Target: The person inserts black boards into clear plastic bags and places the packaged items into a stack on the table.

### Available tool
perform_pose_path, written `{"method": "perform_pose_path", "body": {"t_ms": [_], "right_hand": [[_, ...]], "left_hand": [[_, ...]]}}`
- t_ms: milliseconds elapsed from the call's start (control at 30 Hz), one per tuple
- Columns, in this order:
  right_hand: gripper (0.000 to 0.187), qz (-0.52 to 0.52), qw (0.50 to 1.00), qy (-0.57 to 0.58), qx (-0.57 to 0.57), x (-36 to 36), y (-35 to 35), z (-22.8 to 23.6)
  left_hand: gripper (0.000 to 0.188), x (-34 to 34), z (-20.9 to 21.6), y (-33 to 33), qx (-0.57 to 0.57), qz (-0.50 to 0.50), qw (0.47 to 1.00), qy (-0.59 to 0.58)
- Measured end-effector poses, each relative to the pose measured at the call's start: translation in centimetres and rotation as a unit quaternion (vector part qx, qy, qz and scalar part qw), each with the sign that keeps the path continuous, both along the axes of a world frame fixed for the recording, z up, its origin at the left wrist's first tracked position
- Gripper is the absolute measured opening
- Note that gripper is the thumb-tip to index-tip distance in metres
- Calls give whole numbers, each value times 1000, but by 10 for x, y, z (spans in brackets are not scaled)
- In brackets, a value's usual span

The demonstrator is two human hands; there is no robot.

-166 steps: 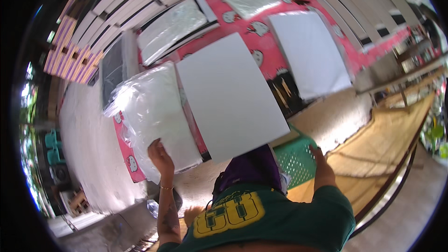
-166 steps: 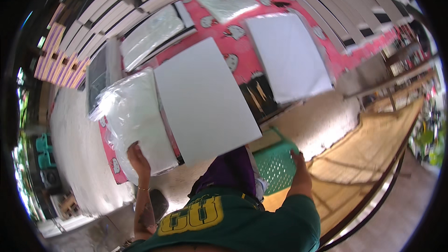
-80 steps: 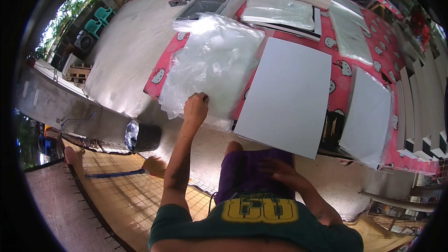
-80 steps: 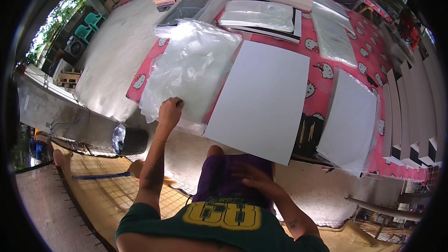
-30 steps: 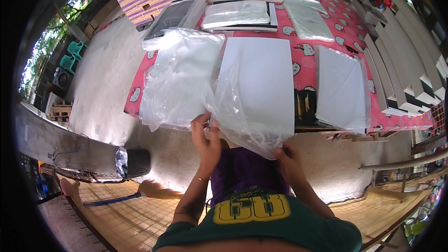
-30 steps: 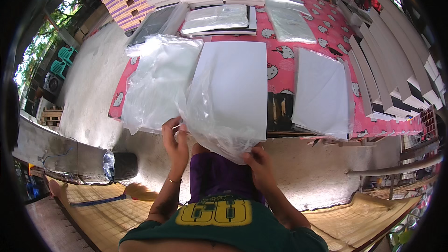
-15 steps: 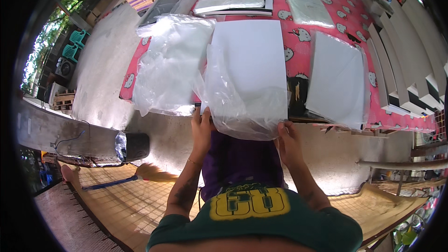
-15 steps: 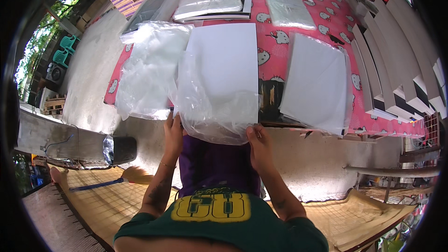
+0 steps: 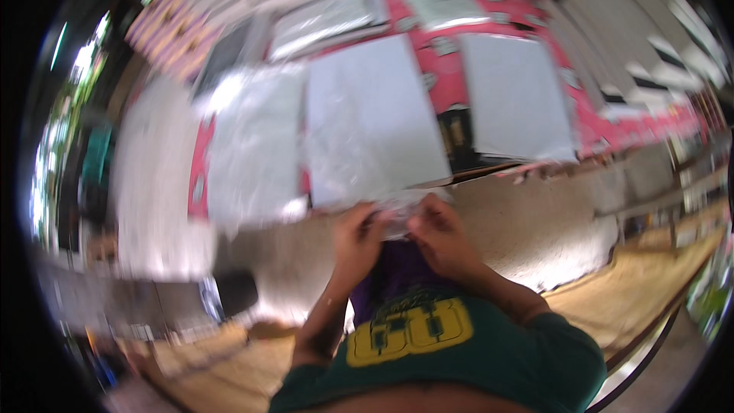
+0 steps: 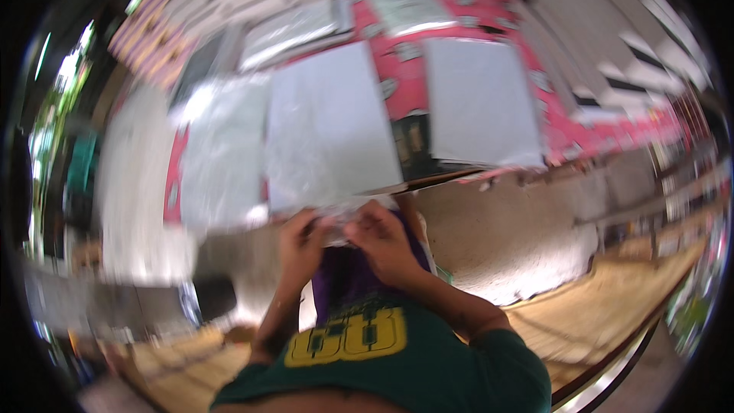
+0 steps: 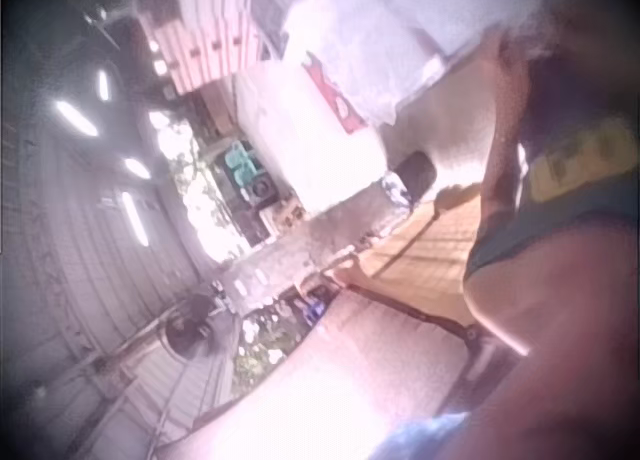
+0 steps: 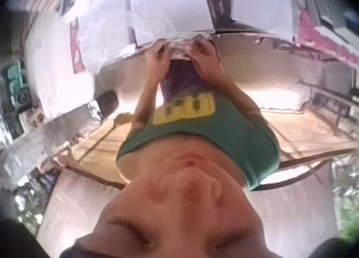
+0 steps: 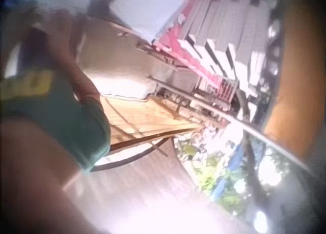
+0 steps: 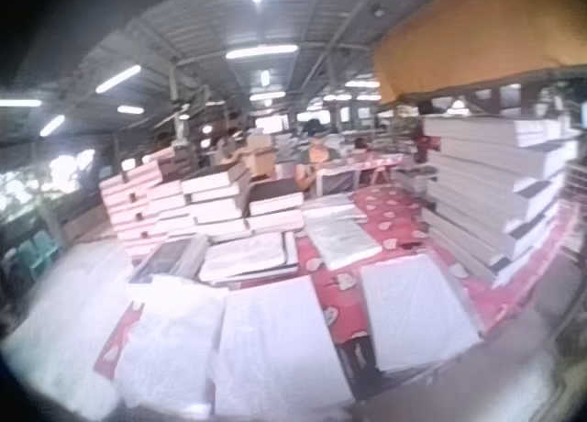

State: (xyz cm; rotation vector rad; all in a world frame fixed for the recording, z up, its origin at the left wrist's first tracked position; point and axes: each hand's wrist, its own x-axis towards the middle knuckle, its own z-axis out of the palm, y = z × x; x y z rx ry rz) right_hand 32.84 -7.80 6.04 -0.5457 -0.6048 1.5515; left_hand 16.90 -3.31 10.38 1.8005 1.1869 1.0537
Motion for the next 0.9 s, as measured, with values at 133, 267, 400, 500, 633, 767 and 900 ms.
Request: {"method": "perform_pose_path", "body": {"t_ms": [133,267,400,500,633,767,900], "right_hand": [[23,-14,998,38,53,-13,18,21],[38,25,992,-82,87,-31,27,30],[37,35,988,128,82,-28,35,38],[37,78,971,191,122,-10,39,49],[36,118,955,170,215,-3,46,64],[33,120,959,169,192,-6,42,80],[32,124,956,156,215,2,52,79]], "left_hand": [[13,-52,17,27,7,172,976,-135],[14,-52,28,30,7,-3,983,-186],[21,-42,33,41,-53,-22,960,-273],[32,-53,35,48,-85,23,946,-311],[38,-58,40,53,-79,-24,946,-313],[39,-63,38,61,-79,-26,947,-311],[38,-56,40,67,-81,-27,944,-319]]}}
